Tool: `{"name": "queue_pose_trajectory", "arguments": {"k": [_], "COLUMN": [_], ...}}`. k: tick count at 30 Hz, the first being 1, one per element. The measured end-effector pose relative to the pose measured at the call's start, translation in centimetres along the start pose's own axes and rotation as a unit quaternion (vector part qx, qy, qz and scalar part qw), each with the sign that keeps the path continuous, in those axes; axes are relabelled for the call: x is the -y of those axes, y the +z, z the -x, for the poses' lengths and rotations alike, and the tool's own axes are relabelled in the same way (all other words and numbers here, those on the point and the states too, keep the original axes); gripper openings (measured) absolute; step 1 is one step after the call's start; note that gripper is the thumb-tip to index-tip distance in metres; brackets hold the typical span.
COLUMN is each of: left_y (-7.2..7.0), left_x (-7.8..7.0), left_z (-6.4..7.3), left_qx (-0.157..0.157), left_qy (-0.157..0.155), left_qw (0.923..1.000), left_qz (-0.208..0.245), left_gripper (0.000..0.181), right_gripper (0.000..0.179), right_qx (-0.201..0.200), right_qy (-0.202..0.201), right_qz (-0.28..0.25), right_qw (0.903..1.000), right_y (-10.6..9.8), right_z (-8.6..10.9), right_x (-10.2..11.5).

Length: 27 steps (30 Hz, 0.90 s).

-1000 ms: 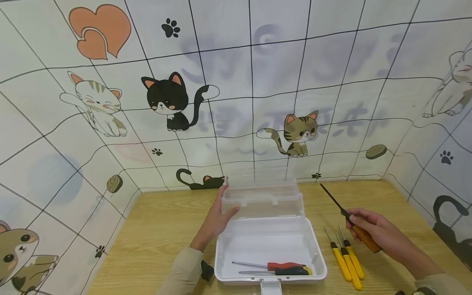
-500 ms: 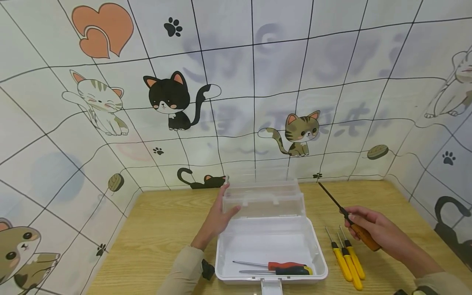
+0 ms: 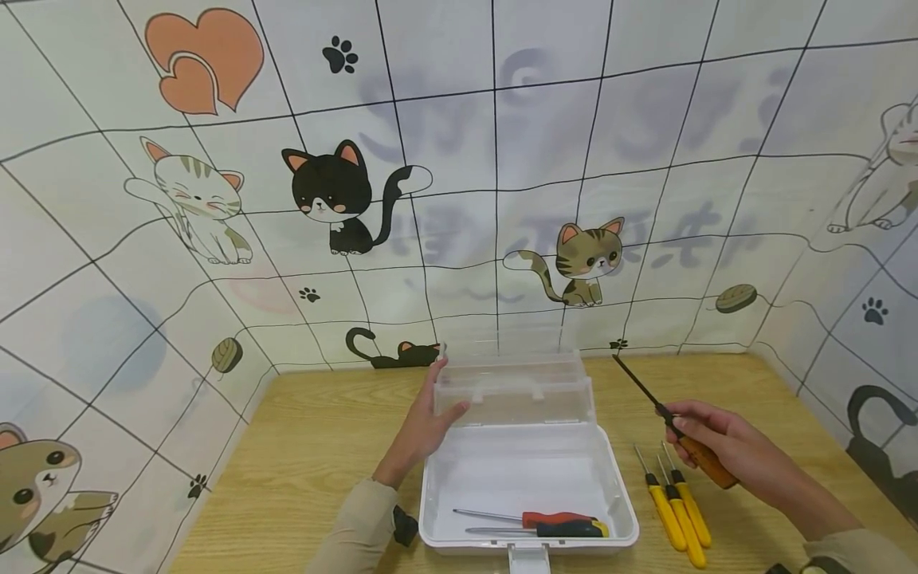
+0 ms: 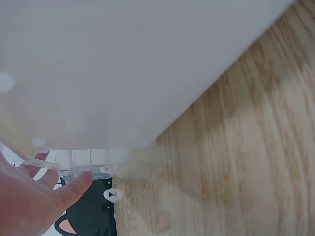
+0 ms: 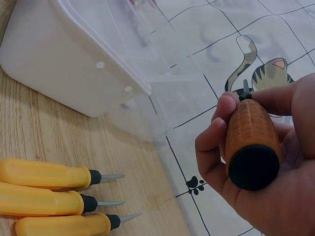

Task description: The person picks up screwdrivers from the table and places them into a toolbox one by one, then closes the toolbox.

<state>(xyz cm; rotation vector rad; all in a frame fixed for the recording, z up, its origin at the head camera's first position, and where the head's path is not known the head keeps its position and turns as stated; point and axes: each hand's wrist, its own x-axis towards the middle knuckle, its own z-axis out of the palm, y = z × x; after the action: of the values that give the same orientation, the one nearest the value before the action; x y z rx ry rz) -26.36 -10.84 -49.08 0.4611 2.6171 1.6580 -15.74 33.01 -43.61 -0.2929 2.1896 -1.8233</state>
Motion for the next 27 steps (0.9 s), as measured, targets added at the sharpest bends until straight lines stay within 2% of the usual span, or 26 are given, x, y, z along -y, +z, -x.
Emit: {"name": "queue_pose_trajectory", "arguments": {"k": [9, 17, 27], "left_y": [-0.1, -0.1, -0.1], "left_x": [0.0, -0.1, -0.1], "left_z": [0.1, 0.0, 0.0], "left_qx": [0.000, 0.002, 0.005], "left_qy": [-0.006, -0.002, -0.012], "left_qw": [1.0000, 0.9999, 0.9999], "left_qz": [-0.007, -0.010, -0.010], "left_gripper": [0.078, 0.079, 0.079], "right_gripper": [0.026, 0.026, 0.027], "right_qx": [0.032, 0.033, 0.058], "right_qy": [-0.014, -0.017, -0.024], "right_qz": [0.003, 0.020, 0.008], "right_qw": [0.9994, 0.9991, 0.9980], "right_y": [0.3, 0.9, 1.8], "right_z": [-0.4, -0.7, -1.2], "right_x": [0.4, 1.0, 1.6]}}
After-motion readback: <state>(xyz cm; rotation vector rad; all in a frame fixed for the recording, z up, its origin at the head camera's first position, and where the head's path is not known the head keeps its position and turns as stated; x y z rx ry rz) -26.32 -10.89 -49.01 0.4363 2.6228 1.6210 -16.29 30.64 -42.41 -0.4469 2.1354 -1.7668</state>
